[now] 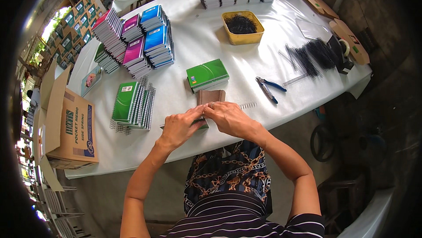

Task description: The person assembles small notebooks by inserting a wire spiral through the pre-punched holes of a stack of covers and paper, then uses pliers to trim the excess wire.

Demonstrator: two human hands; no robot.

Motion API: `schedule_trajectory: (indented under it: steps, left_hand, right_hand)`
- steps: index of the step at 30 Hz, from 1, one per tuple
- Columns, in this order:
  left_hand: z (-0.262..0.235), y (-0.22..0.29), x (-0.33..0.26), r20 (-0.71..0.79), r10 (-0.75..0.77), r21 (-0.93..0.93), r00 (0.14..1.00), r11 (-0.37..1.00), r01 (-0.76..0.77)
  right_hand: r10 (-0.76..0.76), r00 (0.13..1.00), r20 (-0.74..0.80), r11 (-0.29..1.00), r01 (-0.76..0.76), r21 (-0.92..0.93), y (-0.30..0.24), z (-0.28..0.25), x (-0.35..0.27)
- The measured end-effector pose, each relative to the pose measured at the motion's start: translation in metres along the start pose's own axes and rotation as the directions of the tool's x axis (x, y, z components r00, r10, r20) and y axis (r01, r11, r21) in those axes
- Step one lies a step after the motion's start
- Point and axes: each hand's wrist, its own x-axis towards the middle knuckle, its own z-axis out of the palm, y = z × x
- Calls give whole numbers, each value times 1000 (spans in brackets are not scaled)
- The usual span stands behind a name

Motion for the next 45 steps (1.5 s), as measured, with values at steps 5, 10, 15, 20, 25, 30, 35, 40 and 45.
schedule_trajectory:
  steps: [5,10,15,20,25,30,35,40,45]
  left_hand:
    - [-5,-1,0,152,10,12,988,1000,-12]
    - [-11,1,-5,219,154,-10,963,988,-156]
    - [-7,-15,-20,55,150,87,987,984,-155]
    - [-13,-28,-19,58,13,152,998,988,-22]
    - [-17,-30,-8,167,-76,69,983,995,65]
    - [-16,-42,0,141,-68,65,988,996,59]
    - [-18,-43,5,96,-48,118,994,992,36]
    - [-22,-39,10,87,-92,100,992,992,84]
    - [-7,-47,10,-115,-120,-81,986,990,111]
  right_hand:
    - [58,996,61,974,-70,215,35,-7,8]
    - [-13,989,144,993,30,-114,59,17,15]
    - [118,957,266,940,-194,281,62,-24,23]
    - [-36,848,529,782,-305,543,45,-42,14]
    - [-43,965,258,480,-206,853,66,-33,1]
    - [-56,939,340,593,-243,768,62,-37,14]
    - [49,896,442,792,-304,529,68,-24,24]
    - [-8,922,387,647,-290,705,67,-34,23]
    - [67,930,362,677,-309,668,61,-35,23]
